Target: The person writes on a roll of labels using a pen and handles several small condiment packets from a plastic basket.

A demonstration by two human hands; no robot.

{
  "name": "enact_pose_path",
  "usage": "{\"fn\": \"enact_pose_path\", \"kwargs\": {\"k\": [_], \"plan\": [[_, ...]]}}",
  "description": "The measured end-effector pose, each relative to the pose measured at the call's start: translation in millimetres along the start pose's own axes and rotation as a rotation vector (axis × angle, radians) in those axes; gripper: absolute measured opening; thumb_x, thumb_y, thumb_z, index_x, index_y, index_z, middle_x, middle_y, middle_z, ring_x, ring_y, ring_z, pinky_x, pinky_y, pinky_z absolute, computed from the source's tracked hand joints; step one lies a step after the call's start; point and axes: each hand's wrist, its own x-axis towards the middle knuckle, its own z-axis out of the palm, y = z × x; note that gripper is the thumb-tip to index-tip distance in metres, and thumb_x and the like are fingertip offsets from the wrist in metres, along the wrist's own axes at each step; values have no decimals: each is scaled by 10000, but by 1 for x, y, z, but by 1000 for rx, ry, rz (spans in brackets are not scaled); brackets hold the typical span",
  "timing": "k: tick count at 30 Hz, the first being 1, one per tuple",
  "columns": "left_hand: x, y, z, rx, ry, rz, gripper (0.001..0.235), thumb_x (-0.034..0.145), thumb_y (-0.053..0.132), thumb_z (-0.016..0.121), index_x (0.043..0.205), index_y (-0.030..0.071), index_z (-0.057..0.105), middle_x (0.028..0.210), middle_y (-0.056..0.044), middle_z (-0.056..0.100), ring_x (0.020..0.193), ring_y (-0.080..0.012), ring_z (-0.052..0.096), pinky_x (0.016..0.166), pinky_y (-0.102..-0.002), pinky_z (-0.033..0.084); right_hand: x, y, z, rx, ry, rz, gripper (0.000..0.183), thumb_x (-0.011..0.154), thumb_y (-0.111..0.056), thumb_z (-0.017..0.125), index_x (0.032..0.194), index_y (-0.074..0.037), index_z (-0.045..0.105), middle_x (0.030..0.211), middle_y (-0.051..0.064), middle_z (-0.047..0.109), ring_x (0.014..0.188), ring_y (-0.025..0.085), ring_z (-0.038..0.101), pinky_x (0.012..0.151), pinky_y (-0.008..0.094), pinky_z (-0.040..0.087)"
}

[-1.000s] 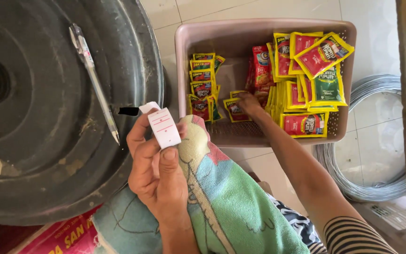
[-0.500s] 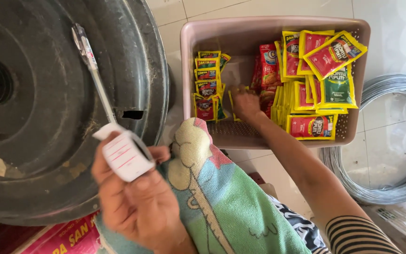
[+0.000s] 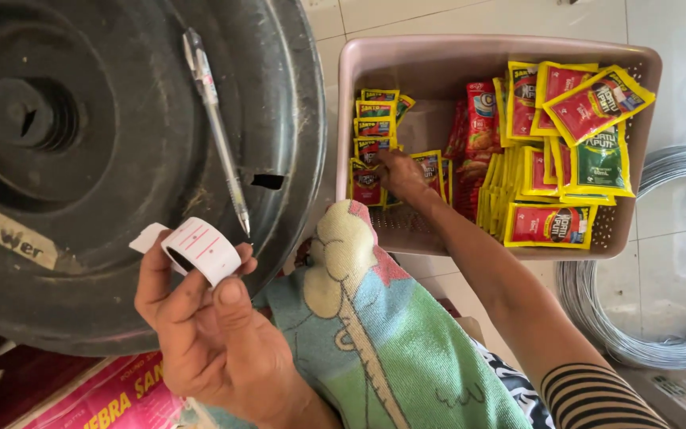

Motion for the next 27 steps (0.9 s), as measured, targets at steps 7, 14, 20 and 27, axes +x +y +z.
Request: {"fn": "enact_pose_path", "kwargs": {"k": [7, 14, 20, 27], "plan": [[-2, 6, -5, 84, -41, -20, 160, 1066, -33, 640, 1216, -88, 642, 1548, -229, 446, 1191, -280, 668, 999, -342, 604, -5, -17, -9, 82, 19, 108, 256, 894, -129, 679, 1143, -147, 737, 1106, 228, 685, 1001, 400, 680, 895, 484, 552], [3, 1, 10, 299, -511, -49, 163, 953, -40, 703, 1114, -33, 681, 1417, -221, 576, 1270, -311, 629, 1086, -380, 518, -2, 6, 13, 190, -2, 110, 185, 967, -177, 680, 1142, -145, 732, 1101, 228, 677, 1009, 407, 685, 896, 489, 554], [2, -31, 28, 498, -746, -24, 159, 918, -21, 679, 1077, -10, 674, 1350, -165, 643, 1176, -312, 691, 986, -354, 545, 1, 11, 18, 156, 41, 43, 341, 814, -113, 742, 1153, -108, 702, 1128, 244, 626, 1014, 460, 634, 872, 506, 537], [-5, -61, 29, 635, -927, -45, 202, 893, -15, 653, 1095, -7, 650, 1356, -173, 629, 1131, -374, 668, 953, -418, 533, -1, 10, 10, 198, 71, 50, 232, 837, -129, 763, 1069, -131, 751, 1105, 222, 614, 1004, 412, 644, 880, 474, 548]]}}
